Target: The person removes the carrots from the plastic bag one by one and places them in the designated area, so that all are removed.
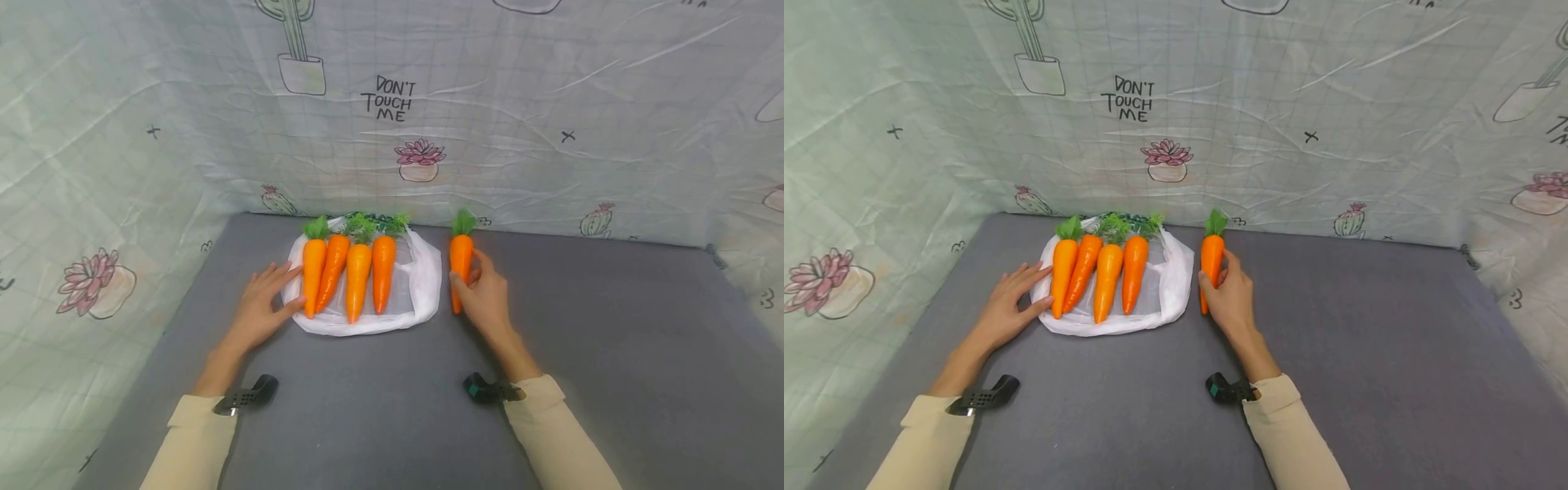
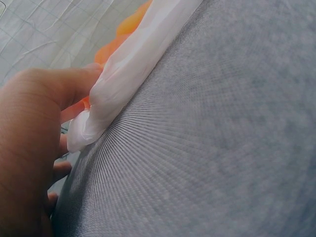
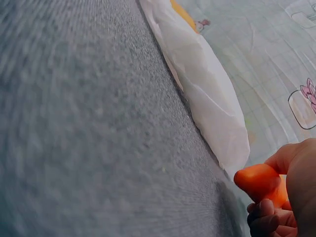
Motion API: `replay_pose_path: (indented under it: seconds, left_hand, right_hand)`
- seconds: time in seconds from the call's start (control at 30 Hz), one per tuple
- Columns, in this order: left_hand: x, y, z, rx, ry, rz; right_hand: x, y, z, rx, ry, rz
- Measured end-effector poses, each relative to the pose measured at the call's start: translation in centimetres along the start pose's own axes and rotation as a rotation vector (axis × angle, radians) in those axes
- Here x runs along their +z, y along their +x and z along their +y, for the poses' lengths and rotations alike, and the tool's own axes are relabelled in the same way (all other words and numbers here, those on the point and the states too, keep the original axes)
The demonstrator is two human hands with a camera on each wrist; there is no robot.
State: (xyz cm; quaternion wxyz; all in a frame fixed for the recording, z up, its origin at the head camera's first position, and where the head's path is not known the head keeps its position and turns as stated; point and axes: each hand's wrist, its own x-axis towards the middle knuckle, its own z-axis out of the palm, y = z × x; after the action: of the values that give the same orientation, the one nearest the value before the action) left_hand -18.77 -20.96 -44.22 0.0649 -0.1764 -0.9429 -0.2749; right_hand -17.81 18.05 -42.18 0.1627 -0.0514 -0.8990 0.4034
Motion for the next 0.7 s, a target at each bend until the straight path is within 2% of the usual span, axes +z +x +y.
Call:
replay_pose_path:
  seconds: [0.13,0.7]
  left_hand:
    - [-0.11,-0.03,0.05,0.009,-0.014,0.003]
    - [-0.16,-0.05,0.3,-0.014,0.003,-0.018]
  right_hand:
    - [0.29,-0.17,0.24,-0.024,0.008,-0.015]
    - [0.72,-0.28,0.62,-0.006,-0.025,-0.032]
